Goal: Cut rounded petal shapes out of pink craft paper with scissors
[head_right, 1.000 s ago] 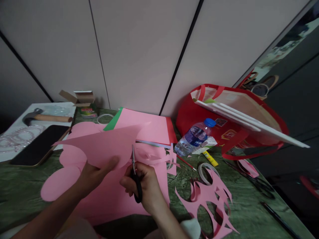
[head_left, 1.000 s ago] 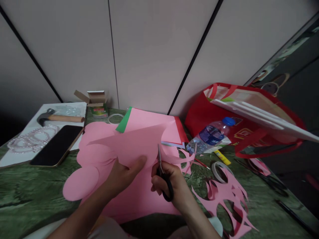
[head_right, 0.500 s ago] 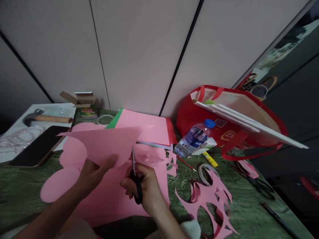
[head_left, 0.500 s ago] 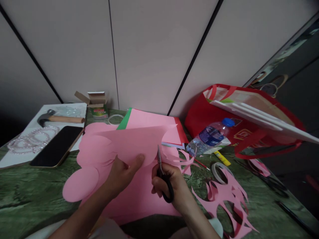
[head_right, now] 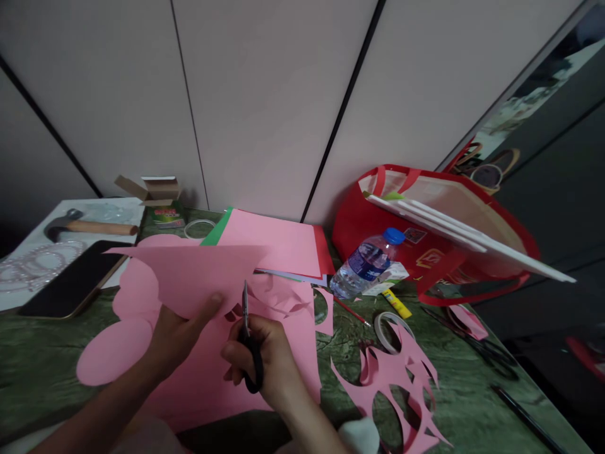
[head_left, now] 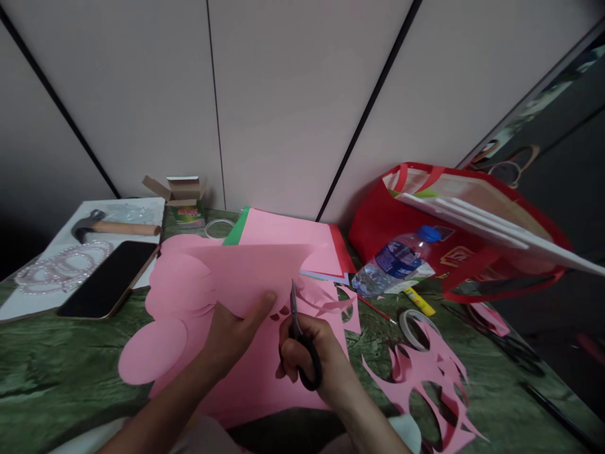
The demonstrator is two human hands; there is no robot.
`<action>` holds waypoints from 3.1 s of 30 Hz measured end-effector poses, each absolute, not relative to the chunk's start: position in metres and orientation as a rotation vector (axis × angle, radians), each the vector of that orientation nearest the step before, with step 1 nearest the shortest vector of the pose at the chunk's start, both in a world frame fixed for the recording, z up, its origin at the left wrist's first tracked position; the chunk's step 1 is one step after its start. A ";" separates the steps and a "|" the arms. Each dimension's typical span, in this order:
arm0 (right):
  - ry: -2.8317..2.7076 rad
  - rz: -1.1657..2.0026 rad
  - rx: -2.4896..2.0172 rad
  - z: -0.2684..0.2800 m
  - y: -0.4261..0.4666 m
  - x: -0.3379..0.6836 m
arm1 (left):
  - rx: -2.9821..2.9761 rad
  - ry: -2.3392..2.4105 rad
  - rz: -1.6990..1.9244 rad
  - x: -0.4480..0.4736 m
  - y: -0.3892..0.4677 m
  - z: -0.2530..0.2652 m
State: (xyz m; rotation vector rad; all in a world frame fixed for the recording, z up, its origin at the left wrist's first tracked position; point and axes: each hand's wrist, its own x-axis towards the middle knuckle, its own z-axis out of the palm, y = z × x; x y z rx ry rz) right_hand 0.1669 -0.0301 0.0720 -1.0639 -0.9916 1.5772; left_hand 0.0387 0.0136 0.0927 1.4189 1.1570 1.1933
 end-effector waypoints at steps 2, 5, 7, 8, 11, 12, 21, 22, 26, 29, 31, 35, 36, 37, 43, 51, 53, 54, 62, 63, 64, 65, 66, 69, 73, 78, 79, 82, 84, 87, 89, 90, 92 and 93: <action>-1.012 1.574 -1.060 0.071 -0.030 0.166 | 1.408 1.175 1.216 0.039 0.012 0.092; -1.051 1.537 -1.069 0.070 -0.030 0.168 | 1.399 1.206 1.206 0.038 0.011 0.091; -1.075 1.503 -1.071 0.071 -0.029 0.171 | 1.414 1.193 1.172 0.038 0.010 0.089; -1.090 1.491 -1.072 0.071 -0.029 0.172 | 1.428 1.176 1.157 0.038 0.010 0.089; -1.117 1.474 -1.078 0.072 -0.029 0.176 | 1.472 1.120 1.149 0.038 0.009 0.086; -1.119 1.471 -1.078 0.072 -0.029 0.177 | 1.483 1.109 1.153 0.038 0.009 0.086; -1.120 1.470 -1.073 0.070 -0.030 0.177 | 1.496 1.115 1.131 0.039 0.008 0.086; -1.115 1.470 -1.066 0.070 -0.030 0.177 | 1.503 1.104 1.130 0.040 0.008 0.086; -1.107 1.474 -1.058 0.070 -0.030 0.177 | 1.489 1.116 1.148 0.040 0.007 0.085; -1.123 1.473 -1.085 0.070 -0.030 0.178 | 1.484 1.121 1.145 0.040 0.006 0.084; -1.137 1.469 -1.091 0.069 -0.030 0.178 | 1.489 1.119 1.148 0.039 0.006 0.085; -1.152 1.462 -1.106 0.067 -0.029 0.178 | 1.480 1.137 1.140 0.039 0.006 0.085; -1.155 1.457 -1.120 0.067 -0.029 0.178 | 1.474 1.135 1.143 0.039 0.007 0.085; -1.159 1.449 -1.132 0.067 -0.029 0.178 | 1.467 1.134 1.142 0.039 0.007 0.085; -1.173 1.417 -1.145 0.069 -0.030 0.177 | 1.458 1.137 1.135 0.038 0.007 0.086; -1.138 1.421 -1.147 0.074 -0.029 0.176 | 1.470 1.162 1.110 0.036 0.009 0.090; -1.129 1.424 -1.152 0.074 -0.029 0.175 | 1.454 1.158 1.113 0.036 0.010 0.089; -1.129 1.422 -1.153 0.074 -0.029 0.175 | 1.448 1.153 1.114 0.036 0.010 0.089; -1.124 1.429 -1.156 0.075 -0.030 0.175 | 1.424 1.129 1.136 0.035 0.011 0.087; -1.123 1.431 -1.151 0.076 -0.030 0.174 | 1.421 1.122 1.135 0.035 0.011 0.087; -1.119 1.435 -1.148 0.076 -0.030 0.174 | 1.418 1.116 1.133 0.035 0.011 0.087; -1.112 1.440 -1.149 0.076 -0.030 0.174 | 1.417 1.110 1.132 0.035 0.011 0.087; -1.104 1.444 -1.149 0.076 -0.030 0.174 | 1.418 1.106 1.129 0.035 0.010 0.087; -1.100 1.439 -1.138 0.072 -0.029 0.175 | 1.436 1.097 1.104 0.035 0.009 0.088; -1.124 1.436 -1.102 0.066 -0.029 0.178 | 1.452 1.080 1.121 0.036 0.008 0.088; -1.150 1.417 -1.105 0.064 -0.030 0.179 | 1.475 1.093 1.112 0.036 0.008 0.088; -1.155 1.412 -1.109 0.064 -0.030 0.180 | 1.480 1.088 1.111 0.036 0.008 0.088; -1.164 1.407 -1.118 0.066 -0.030 0.180 | 1.493 1.059 1.104 0.036 0.009 0.089; -1.165 1.402 -1.116 0.067 -0.029 0.179 | 1.497 1.055 1.107 0.036 0.010 0.090; -1.165 1.398 -1.109 0.068 -0.028 0.179 | 1.491 1.077 1.136 0.036 0.010 0.092; -1.158 1.402 -1.114 0.069 -0.028 0.179 | 1.487 1.089 1.143 0.036 0.010 0.092; -1.152 1.402 -1.118 0.069 -0.028 0.178 | 1.491 1.088 1.139 0.036 0.011 0.092; -1.142 1.399 -1.120 0.070 -0.029 0.178 | 1.500 1.084 1.136 0.035 0.011 0.092; -1.140 1.400 -1.120 0.070 -0.029 0.178 | 1.503 1.085 1.138 0.035 0.011 0.092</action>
